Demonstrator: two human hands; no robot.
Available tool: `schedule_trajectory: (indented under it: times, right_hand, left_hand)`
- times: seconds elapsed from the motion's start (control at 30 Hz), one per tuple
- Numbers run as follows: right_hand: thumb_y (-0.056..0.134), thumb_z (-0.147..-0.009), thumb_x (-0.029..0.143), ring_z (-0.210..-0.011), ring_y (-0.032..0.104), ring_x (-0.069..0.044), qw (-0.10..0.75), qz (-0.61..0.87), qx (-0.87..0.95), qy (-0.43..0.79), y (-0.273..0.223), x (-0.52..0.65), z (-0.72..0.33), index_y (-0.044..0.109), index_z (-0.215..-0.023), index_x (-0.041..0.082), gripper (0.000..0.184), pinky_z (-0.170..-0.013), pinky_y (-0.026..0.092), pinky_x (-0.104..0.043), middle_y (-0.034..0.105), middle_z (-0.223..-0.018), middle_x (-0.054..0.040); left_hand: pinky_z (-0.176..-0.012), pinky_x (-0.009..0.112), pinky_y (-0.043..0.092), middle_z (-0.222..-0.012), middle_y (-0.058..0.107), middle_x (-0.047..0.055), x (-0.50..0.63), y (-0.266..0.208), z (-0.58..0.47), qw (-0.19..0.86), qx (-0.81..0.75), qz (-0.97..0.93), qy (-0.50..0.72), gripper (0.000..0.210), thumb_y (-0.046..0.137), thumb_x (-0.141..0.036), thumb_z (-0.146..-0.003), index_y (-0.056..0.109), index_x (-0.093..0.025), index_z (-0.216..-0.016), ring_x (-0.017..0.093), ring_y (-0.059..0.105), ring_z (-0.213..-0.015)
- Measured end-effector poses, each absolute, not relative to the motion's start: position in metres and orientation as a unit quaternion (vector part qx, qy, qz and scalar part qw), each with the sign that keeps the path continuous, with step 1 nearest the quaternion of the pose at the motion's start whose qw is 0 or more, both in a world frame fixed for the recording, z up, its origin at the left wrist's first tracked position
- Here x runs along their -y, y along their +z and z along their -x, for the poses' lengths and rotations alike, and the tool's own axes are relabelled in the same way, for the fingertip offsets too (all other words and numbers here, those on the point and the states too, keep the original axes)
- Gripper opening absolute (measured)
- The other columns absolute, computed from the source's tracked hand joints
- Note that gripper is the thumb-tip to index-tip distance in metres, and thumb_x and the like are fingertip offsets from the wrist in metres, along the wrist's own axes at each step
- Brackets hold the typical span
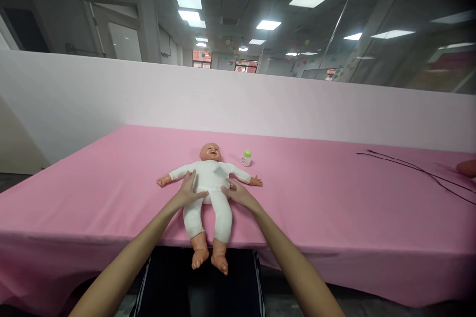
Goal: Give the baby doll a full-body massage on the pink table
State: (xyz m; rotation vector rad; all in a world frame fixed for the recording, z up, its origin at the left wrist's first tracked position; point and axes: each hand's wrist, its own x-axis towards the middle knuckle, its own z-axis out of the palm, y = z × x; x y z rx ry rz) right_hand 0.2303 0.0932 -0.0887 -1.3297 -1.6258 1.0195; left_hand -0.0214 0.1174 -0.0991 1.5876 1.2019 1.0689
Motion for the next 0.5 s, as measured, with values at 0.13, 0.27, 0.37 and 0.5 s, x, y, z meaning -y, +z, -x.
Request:
schedule_trajectory:
  times: [0.13,0.27,0.37,0.5]
  right_hand:
    - [0.065,-0.091,0.054,-0.098,0.073,-0.028,0.350,0.643,0.632,0.255,-0.072,-0.127,-0.269,0.077,-0.113,0.019,0.043,-0.091,0.055,-0.041,0.079,-0.109,-0.0115]
    - [0.054,-0.095,0.030,-0.106,0.071,-0.027,0.342,0.713,0.605,0.093,-0.054,-0.168,-0.299,0.078,-0.109,0.021,0.029,-0.091,0.052,-0.035,0.078,-0.115,-0.0104]
    - [0.047,-0.090,0.014,-0.116,0.068,-0.029,0.323,0.726,0.606,0.032,-0.053,-0.192,-0.313,0.072,-0.125,0.018,0.044,-0.097,0.051,-0.038,0.074,-0.127,-0.0136]
    - [0.041,-0.085,0.007,-0.137,0.056,-0.028,0.333,0.688,0.645,0.021,-0.071,-0.212,-0.323,0.061,-0.140,0.013,0.059,-0.112,0.045,-0.040,0.061,-0.148,-0.0144]
  left_hand:
    - [-0.129,0.047,0.019,-0.167,0.038,0.012,-0.131,-0.068,-0.021,0.463,-0.368,-0.645,0.484,0.070,0.076,-0.049,-0.086,0.056,-0.022,-0.147,0.032,0.028,-0.157]
    - [-0.122,0.046,0.038,-0.151,0.057,0.021,-0.165,-0.046,-0.088,0.716,-0.247,-0.500,0.421,0.064,0.060,-0.061,-0.096,0.061,-0.014,-0.140,0.033,0.051,-0.144]
    - [-0.113,0.049,0.048,-0.144,0.061,0.022,-0.197,-0.048,-0.126,0.769,-0.275,-0.413,0.404,0.065,0.054,-0.065,-0.097,0.061,-0.016,-0.139,0.035,0.057,-0.136]
    - [-0.103,0.049,0.055,-0.143,0.060,0.013,-0.231,-0.058,-0.156,0.749,-0.303,-0.399,0.434,0.040,0.058,-0.050,-0.102,0.064,-0.026,-0.134,0.028,0.061,-0.124]
